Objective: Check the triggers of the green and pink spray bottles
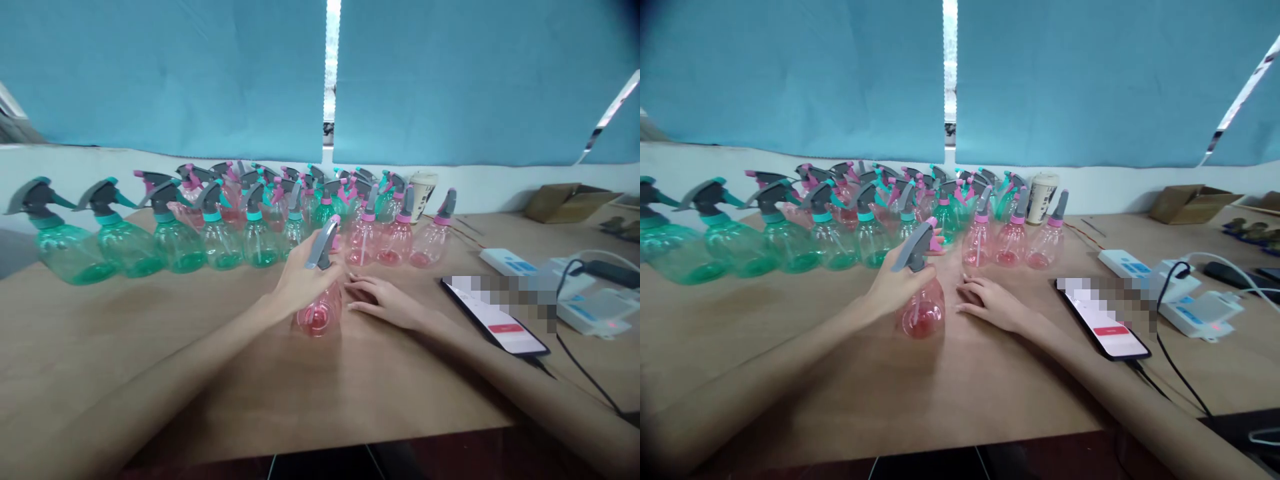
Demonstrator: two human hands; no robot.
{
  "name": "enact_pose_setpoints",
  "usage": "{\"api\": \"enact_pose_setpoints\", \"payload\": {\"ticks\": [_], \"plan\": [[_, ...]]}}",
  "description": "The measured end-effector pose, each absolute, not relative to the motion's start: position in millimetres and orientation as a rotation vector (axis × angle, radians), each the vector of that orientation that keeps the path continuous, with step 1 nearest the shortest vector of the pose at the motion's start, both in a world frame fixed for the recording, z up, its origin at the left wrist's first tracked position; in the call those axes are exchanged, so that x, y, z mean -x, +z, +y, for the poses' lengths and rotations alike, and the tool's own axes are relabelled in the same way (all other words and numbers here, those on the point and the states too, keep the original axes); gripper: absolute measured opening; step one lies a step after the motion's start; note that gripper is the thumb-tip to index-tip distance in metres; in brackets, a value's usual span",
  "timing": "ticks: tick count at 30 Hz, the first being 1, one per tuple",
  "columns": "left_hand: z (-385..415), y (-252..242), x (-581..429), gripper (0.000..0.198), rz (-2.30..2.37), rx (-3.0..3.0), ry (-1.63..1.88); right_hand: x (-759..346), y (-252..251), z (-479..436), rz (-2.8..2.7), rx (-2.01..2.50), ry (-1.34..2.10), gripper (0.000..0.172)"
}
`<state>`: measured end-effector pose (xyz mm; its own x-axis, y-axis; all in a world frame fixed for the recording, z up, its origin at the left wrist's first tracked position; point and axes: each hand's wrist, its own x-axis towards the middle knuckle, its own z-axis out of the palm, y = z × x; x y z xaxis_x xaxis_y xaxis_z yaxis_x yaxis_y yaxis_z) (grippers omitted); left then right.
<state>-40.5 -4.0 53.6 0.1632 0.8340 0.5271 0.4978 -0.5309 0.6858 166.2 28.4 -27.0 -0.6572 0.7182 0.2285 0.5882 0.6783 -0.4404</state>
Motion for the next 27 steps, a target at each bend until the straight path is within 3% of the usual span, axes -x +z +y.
{"api": "enact_pose_setpoints", "payload": {"ticks": [4, 12, 20, 27], "plan": [[-2.8, 50.5, 39.2, 0.053, 1.229, -2.038, 1.350, -163.2, -11.6, 6.7, -2.428, 1.000, 0.565, 0.051], [8.7, 40.9, 34.8, 0.069, 1.106, -2.020, 1.404, -131.7, 7.3, -19.1, -2.166, 1.048, 0.524, 0.078], [13.7, 45.2, 44.9, 0.081, 1.152, -2.086, 1.236, -108.9, 10.5, -0.9, -2.100, 1.076, 0.465, 0.058], [-2.2, 13.7, 86.2, 0.060, 1.266, -2.335, 1.157, -107.5, 21.9, 55.0, -2.224, 1.240, 0.107, 0.049]]}}
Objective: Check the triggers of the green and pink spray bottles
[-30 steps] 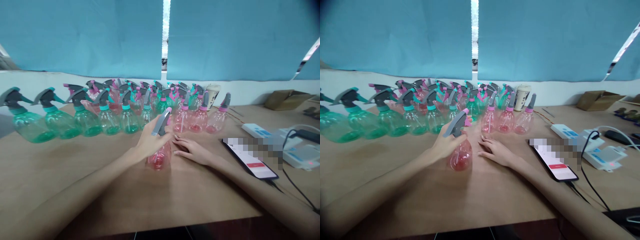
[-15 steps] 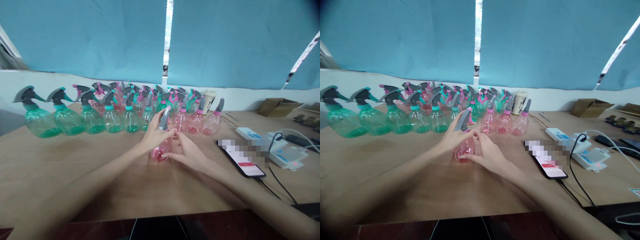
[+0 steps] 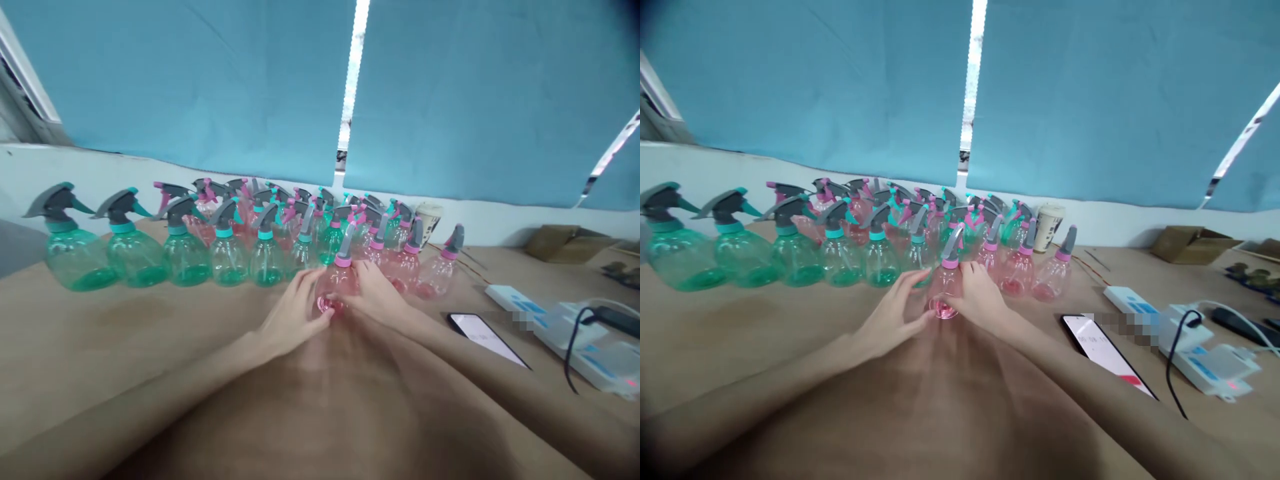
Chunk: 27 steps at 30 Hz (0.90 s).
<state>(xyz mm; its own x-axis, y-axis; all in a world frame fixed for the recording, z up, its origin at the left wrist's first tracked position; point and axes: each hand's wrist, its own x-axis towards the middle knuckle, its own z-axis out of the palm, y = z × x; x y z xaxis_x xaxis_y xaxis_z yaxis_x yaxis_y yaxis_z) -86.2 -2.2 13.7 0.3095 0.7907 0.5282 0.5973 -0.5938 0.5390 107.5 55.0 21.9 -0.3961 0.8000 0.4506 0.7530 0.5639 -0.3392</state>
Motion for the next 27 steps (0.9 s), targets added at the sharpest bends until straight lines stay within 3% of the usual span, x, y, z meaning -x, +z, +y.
{"api": "enact_pose_setpoints", "payload": {"ticks": [5, 13, 23, 27], "plan": [[-5.1, -8.2, 98.8, 0.045, 1.290, -2.473, 0.916, -100.3, 35.7, 84.2, -2.288, 1.399, -0.080, 0.043], [3.8, -20.3, 97.1, 0.029, 1.254, -2.637, 0.762, -87.7, 47.9, 101.0, -2.263, 1.692, 0.016, 0.052], [25.6, -21.7, 84.2, 0.031, 1.261, -2.596, 0.822, -76.6, 51.3, 107.7, -2.234, 1.727, 0.110, 0.048], [32.1, -21.8, 80.3, 0.028, 1.305, -2.566, 0.820, -78.4, 49.2, 99.3, -2.211, 1.661, 0.147, 0.062]]}}
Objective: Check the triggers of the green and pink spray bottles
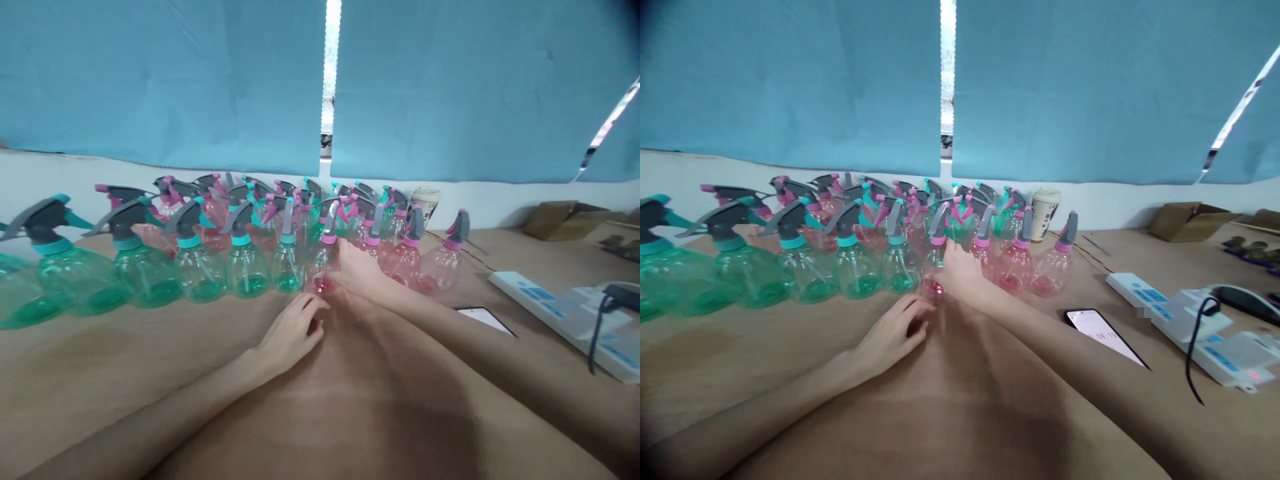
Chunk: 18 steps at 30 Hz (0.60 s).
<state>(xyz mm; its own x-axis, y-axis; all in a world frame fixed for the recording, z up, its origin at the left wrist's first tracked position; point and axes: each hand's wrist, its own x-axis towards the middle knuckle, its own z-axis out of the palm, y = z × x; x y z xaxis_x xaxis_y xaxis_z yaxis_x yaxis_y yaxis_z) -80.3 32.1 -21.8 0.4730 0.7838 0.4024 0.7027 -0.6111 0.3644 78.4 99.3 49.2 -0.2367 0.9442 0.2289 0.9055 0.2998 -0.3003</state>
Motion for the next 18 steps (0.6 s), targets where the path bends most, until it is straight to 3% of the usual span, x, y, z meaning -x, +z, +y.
{"api": "enact_pose_setpoints", "payload": {"ticks": [3, 8, 10, 18], "plan": [[35.8, -21.3, 78.6, 0.022, 1.336, -2.532, 0.796, -92.7, 45.9, 84.2, -2.199, 1.548, 0.113, 0.067], [40.9, -18.0, 69.7, 0.023, 1.347, -2.415, 0.843, -139.3, 41.2, 67.0, -2.111, 1.400, 0.058, 0.023], [43.1, -15.4, 62.2, 0.022, 1.337, -2.382, 0.871, -156.0, 39.6, 69.7, -2.025, 1.404, 0.034, 0.020], [48.9, -10.4, 28.3, 0.025, 1.253, -2.341, 0.977, -154.7, 32.3, 104.1, -1.865, 1.508, 0.212, 0.063]]}}
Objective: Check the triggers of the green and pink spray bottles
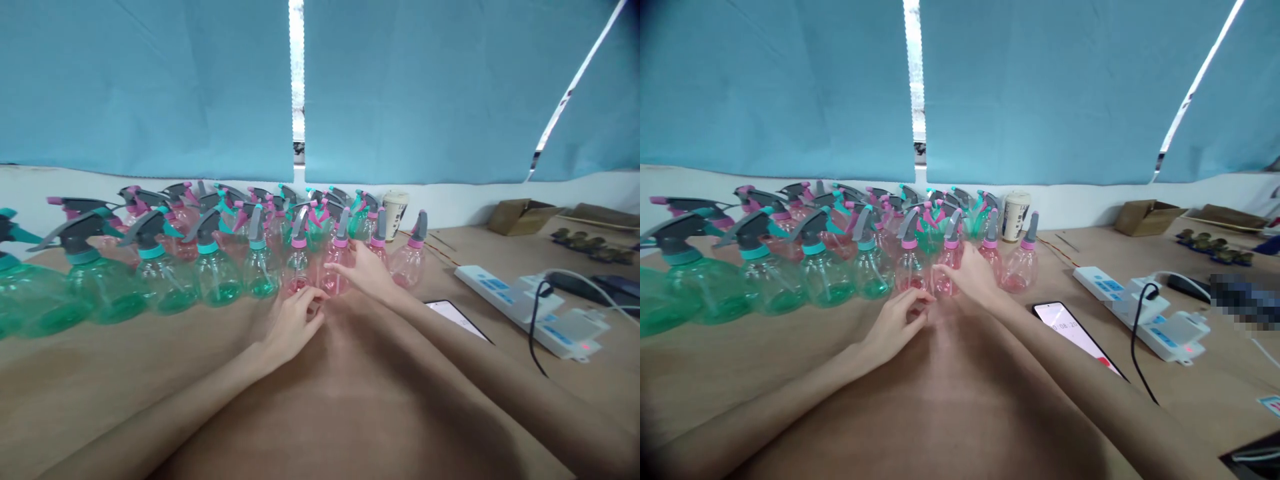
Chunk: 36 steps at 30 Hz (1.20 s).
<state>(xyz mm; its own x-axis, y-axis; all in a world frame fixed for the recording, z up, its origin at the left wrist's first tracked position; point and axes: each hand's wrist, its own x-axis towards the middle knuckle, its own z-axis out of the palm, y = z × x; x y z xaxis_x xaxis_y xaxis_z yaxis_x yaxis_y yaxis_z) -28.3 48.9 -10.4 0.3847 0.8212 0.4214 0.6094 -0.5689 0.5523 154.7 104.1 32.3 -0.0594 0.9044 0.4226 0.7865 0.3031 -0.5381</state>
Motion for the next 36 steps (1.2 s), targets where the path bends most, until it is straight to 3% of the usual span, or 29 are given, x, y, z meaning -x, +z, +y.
{"api": "enact_pose_setpoints", "payload": {"ticks": [12, 15, 19, 22, 28, 33, 36], "plan": [[19.8, 18.8, 17.6, 0.009, 1.365, -1.951, 1.310, -142.7, 34.8, 70.5, -1.926, 1.784, 0.031, 0.050], [18.5, 32.7, 14.2, 0.031, 1.341, -1.877, 1.338, -145.3, 34.7, 40.3, -1.977, 1.725, 0.038, 0.046], [13.3, 46.4, 4.1, 0.057, 1.265, -1.968, 1.238, -140.4, 32.4, 2.7, -2.070, 1.486, 0.116, 0.029], [3.0, 51.9, -1.6, 0.048, 1.275, -1.951, 1.264, -131.5, 27.4, -16.6, -2.091, 1.354, 0.126, 0.037], [-10.0, 52.4, 15.2, 0.024, 1.223, -1.845, 1.316, -118.4, 12.0, -25.6, -2.166, 1.006, 0.116, 0.075], [-9.9, 55.9, 41.7, 0.017, 1.215, -1.851, 1.253, -111.0, 18.5, -29.6, -2.198, 1.034, 0.423, 0.085], [-11.2, 61.3, 52.2, 0.021, 1.209, -1.916, 1.187, -110.9, 29.8, -29.4, -2.189, 1.007, 0.643, 0.082]]}}
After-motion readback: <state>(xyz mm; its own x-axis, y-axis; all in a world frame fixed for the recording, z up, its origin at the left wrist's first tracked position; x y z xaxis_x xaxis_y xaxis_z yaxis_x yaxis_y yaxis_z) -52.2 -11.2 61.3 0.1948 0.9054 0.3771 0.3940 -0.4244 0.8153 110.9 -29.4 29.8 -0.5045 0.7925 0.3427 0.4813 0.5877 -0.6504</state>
